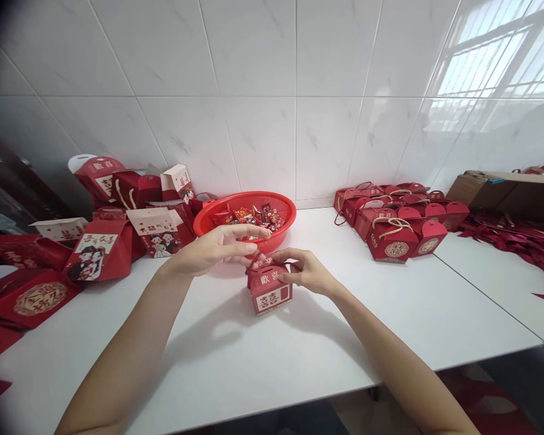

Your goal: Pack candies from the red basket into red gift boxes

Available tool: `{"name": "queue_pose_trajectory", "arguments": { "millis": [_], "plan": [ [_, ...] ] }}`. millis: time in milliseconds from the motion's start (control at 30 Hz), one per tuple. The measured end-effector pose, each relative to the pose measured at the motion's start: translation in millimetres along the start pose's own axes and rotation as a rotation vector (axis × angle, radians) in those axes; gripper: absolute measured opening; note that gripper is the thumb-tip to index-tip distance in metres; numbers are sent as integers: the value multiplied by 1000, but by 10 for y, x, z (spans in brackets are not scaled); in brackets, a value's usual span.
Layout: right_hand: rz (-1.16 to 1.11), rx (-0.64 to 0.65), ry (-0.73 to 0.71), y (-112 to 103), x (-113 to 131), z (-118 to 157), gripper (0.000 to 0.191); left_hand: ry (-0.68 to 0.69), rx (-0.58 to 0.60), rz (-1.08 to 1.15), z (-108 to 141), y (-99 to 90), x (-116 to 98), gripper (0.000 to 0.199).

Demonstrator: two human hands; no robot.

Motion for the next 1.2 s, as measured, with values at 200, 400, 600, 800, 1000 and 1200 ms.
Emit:
{"name": "queue_pose_trajectory", "arguments": {
  "millis": [200,400,600,800,1000,1200],
  "plan": [
    [1,-46,-56,11,282,-148,39,111,-92,210,6,16,-82,45],
    [16,-98,-108,57,651,-293,26,148,-196,239,-11,13,-98,45],
    [323,-113,-191,209,740,-401,30,225,-174,246,14,73,-135,64],
    [394,-220,-256,288,684,-484,30,269,-200,246,9,89,-154,71],
    [404,-320,-301,287,739,-487,30,248,-314,110,-31,108,-125,69],
    [200,-383,-309,212,860,-442,23,106,-590,-283,-145,152,88,83]
  ]
}}
Point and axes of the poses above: each hand's wrist, its own z-axis away from the middle knuckle, its own y-axis out of the palm, x = y × z, the point moved 3 cm from there along -z, towards the middle knuckle, and after that the axes turned 14 degrees about -z, right-handed, at the moved point
